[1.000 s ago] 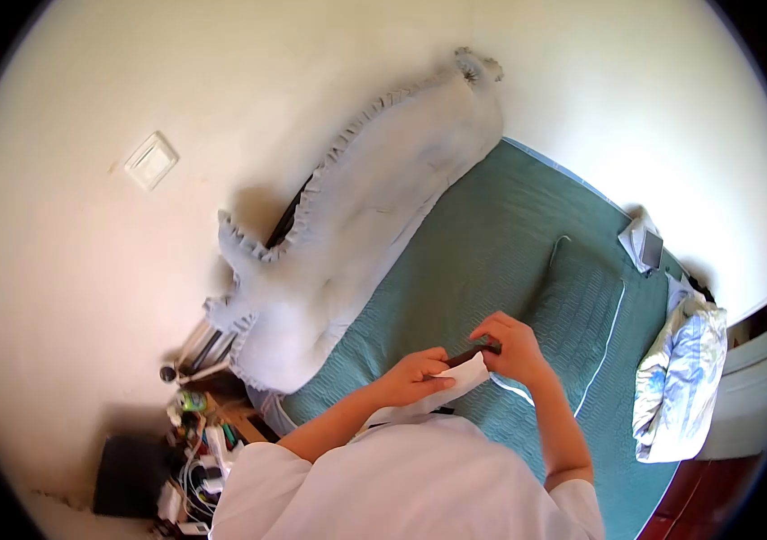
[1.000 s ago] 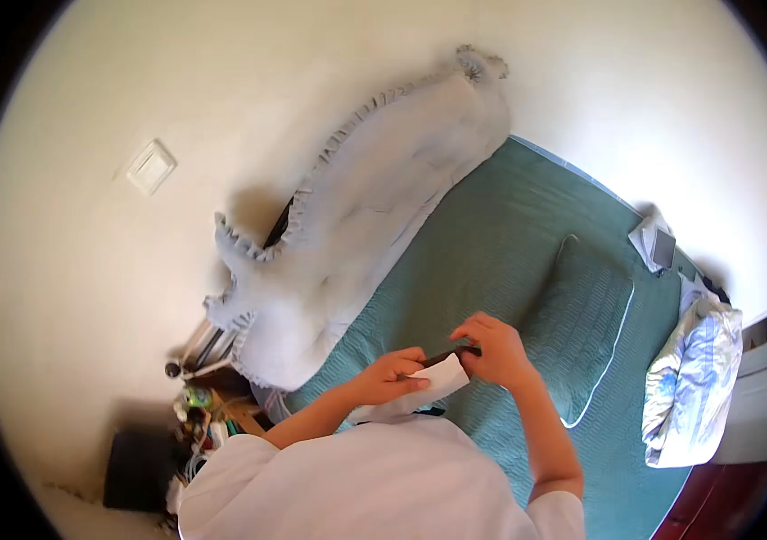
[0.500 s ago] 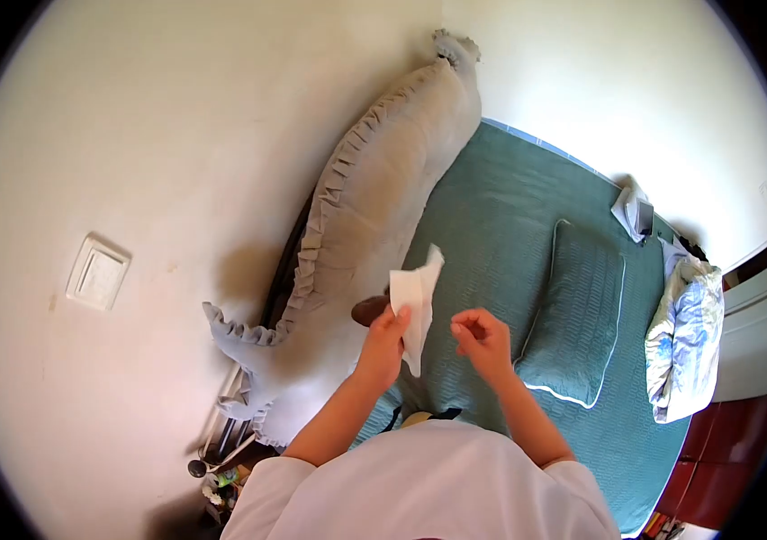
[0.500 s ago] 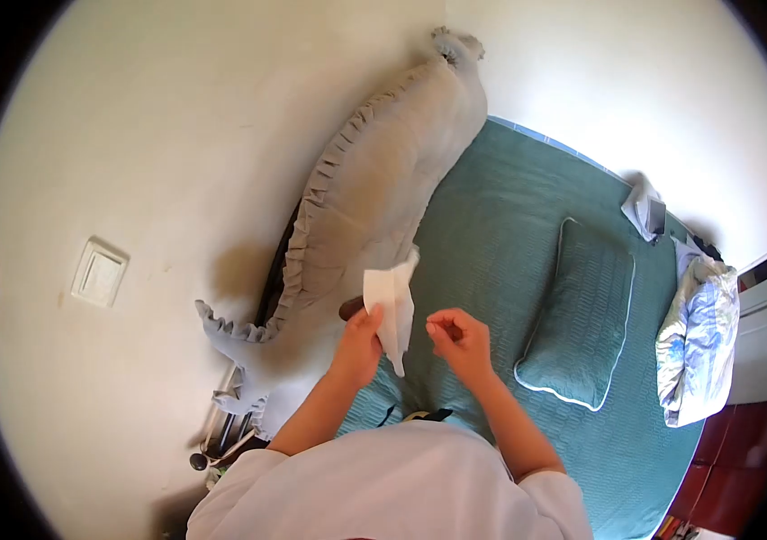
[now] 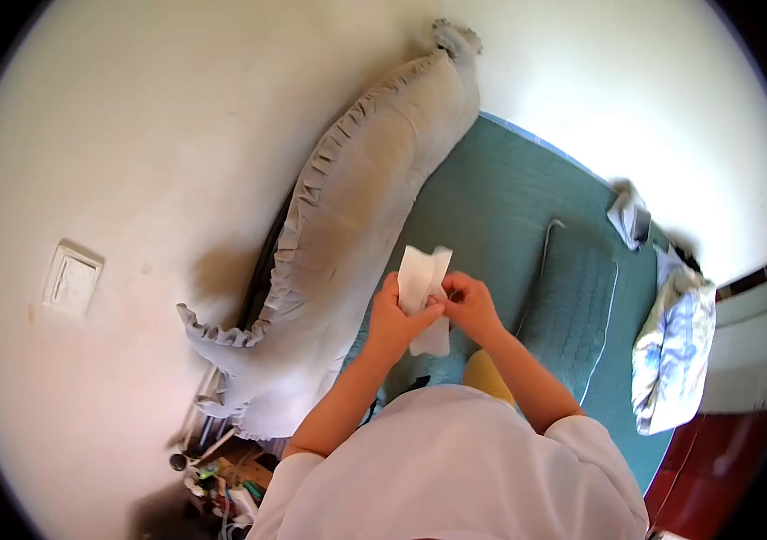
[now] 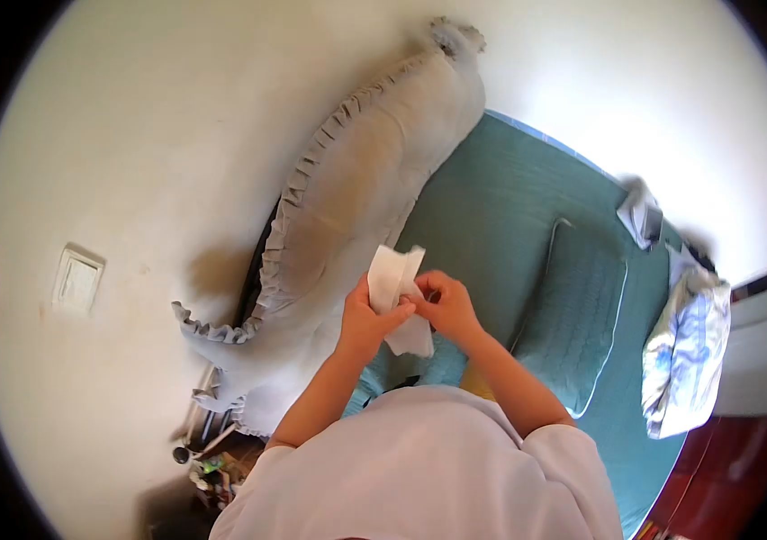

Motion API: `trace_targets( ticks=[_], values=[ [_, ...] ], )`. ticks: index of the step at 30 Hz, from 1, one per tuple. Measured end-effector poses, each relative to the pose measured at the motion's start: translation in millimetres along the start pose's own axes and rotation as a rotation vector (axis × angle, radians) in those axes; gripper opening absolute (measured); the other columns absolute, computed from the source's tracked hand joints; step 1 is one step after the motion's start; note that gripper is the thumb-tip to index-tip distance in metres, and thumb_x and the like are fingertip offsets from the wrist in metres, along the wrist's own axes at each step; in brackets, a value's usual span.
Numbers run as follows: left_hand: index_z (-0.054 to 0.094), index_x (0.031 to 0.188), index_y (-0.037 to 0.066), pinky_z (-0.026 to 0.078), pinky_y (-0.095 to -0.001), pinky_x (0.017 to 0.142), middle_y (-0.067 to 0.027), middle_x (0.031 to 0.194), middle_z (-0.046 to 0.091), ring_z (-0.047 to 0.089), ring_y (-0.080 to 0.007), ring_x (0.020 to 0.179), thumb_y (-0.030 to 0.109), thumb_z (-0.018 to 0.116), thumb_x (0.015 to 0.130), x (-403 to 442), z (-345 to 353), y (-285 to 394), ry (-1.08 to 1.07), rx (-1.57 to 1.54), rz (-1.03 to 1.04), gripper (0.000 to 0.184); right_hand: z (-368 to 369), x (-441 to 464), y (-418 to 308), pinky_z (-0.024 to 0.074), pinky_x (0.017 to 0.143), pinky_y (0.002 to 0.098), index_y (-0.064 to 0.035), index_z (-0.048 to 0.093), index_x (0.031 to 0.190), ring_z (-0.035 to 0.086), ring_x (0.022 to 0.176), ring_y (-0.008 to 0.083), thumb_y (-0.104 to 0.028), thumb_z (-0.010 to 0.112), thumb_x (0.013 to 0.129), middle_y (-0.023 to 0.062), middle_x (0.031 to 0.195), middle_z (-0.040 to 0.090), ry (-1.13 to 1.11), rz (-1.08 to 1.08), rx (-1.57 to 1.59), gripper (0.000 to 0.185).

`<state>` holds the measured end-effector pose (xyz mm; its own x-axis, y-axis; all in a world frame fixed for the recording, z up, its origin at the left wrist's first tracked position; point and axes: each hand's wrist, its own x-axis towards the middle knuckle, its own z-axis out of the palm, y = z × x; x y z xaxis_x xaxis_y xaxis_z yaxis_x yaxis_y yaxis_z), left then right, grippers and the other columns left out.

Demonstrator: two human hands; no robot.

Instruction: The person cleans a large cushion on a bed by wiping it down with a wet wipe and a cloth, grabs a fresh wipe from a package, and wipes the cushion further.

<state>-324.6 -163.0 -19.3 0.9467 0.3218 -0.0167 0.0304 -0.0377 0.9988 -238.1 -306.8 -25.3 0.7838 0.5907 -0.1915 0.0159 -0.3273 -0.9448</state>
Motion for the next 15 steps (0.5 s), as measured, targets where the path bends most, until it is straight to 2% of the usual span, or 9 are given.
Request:
trace_targets(
  ticks=[3,4,6,7,9,11,13,14,15],
  values=[
    [0.059,0.107,0.004,0.045,-0.0301,0.082,-0.0054,0.097,0.059,0.058,-0.0184,0.09,0.01,0.065,0.07,15,13,-9,0.208,0.113,0.083,0.038,-26,15,14,0.0451,0.074,0.0235,-0.0022,0.061,0.092,0.056,0.077,0.0085,-0.018,0.07,0.081,0.0019,0.083,0.061,-0.069,-0.216,0.192,0.021],
    [0.059,0.107,0.004,0.045,-0.0301,0.082,-0.0054,0.097,0.059,0.058,-0.0184,0.09,0.01,0.065,0.07,21,16,-9,0.251,0.12,0.091,0.038,-40,22,16,0.0409,0.069,0.0203,-0.005,0.056,0.09,0.05,0.078,0.0037,-0.016,0.066,0.085,-0.0027,0.082,0.056,-0.166,-0.235,0.272,0.015],
    [0.063,0.103,0.006,0.045,-0.0308,0.082,-0.007,0.095,0.056,0.057,-0.0196,0.09,0.006,0.061,0.064,36,23,-7,0.346,0.342,0.267,0.039,-71,33,14,0.0413,0.069,0.0206,-0.0059,0.055,0.09,0.051,0.078,0.0039,-0.015,0.065,0.086,-0.0026,0.083,0.057,-0.268,-0.212,0.385,0.014],
    [0.063,0.103,0.006,0.045,-0.0308,0.082,-0.007,0.095,0.056,0.057,-0.0196,0.09,0.006,0.061,0.064,42,29,-8,0.383,0.352,0.273,0.039,-90,41,14,0.0417,0.069,0.0208,-0.0067,0.054,0.09,0.051,0.078,0.0041,-0.014,0.065,0.086,-0.0025,0.083,0.057,-0.329,-0.161,0.498,0.013],
    [0.064,0.101,0.004,0.046,-0.0336,0.075,-0.0113,0.092,0.051,0.054,-0.0262,0.089,0.008,0.064,0.058,54,42,-17,0.456,0.329,0.136,0.043,-131,64,23,0.0434,0.07,0.0217,-0.0074,0.054,0.092,0.053,0.077,0.0052,-0.014,0.063,0.088,-0.0015,0.084,0.058,-0.379,-0.175,0.542,0.012],
    [0.064,0.105,0.004,0.045,-0.0317,0.077,-0.0099,0.097,0.051,0.053,-0.0233,0.093,0.005,0.068,0.063,66,51,-11,0.451,0.389,0.099,0.042,-155,83,30,0.0451,0.071,0.0226,-0.0081,0.054,0.094,0.054,0.076,0.0062,-0.015,0.061,0.089,-0.0006,0.085,0.059,-0.411,-0.174,0.6,0.01],
    [0.062,0.11,0.004,0.045,-0.0295,0.084,-0.0081,0.101,0.052,0.053,-0.021,0.101,0.001,0.069,0.072,74,70,10,0.396,-0.036,0.168,0.039,-175,98,41,0.0489,0.073,0.0259,-0.0086,0.054,0.096,0.058,0.08,0.0095,-0.014,0.058,0.091,0.0011,0.091,0.061,-0.386,-0.026,1.003,0.009],
    [0.057,0.119,0.004,0.042,-0.0288,0.094,-0.0058,0.104,0.052,0.051,-0.02,0.111,-0.002,0.065,0.079,70,65,22,0.326,-0.143,0.069,0.041,-180,105,49,0.0515,0.08,0.0337,-0.0087,0.052,0.106,0.062,0.089,0.0168,-0.02,0.055,0.092,0.0054,0.101,0.062,-0.251,0.054,1.026,0.018],
    [0.057,0.119,0.004,0.042,-0.0288,0.094,-0.0058,0.104,0.052,0.051,-0.02,0.111,-0.002,0.065,0.079,68,52,19,0.33,-0.14,0.061,0.041,-188,110,49,0.0515,0.08,0.0337,-0.0087,0.052,0.106,0.062,0.089,0.0168,-0.02,0.055,0.092,0.0054,0.101,0.062,-0.255,0.062,1.03,0.018]
  ],
)
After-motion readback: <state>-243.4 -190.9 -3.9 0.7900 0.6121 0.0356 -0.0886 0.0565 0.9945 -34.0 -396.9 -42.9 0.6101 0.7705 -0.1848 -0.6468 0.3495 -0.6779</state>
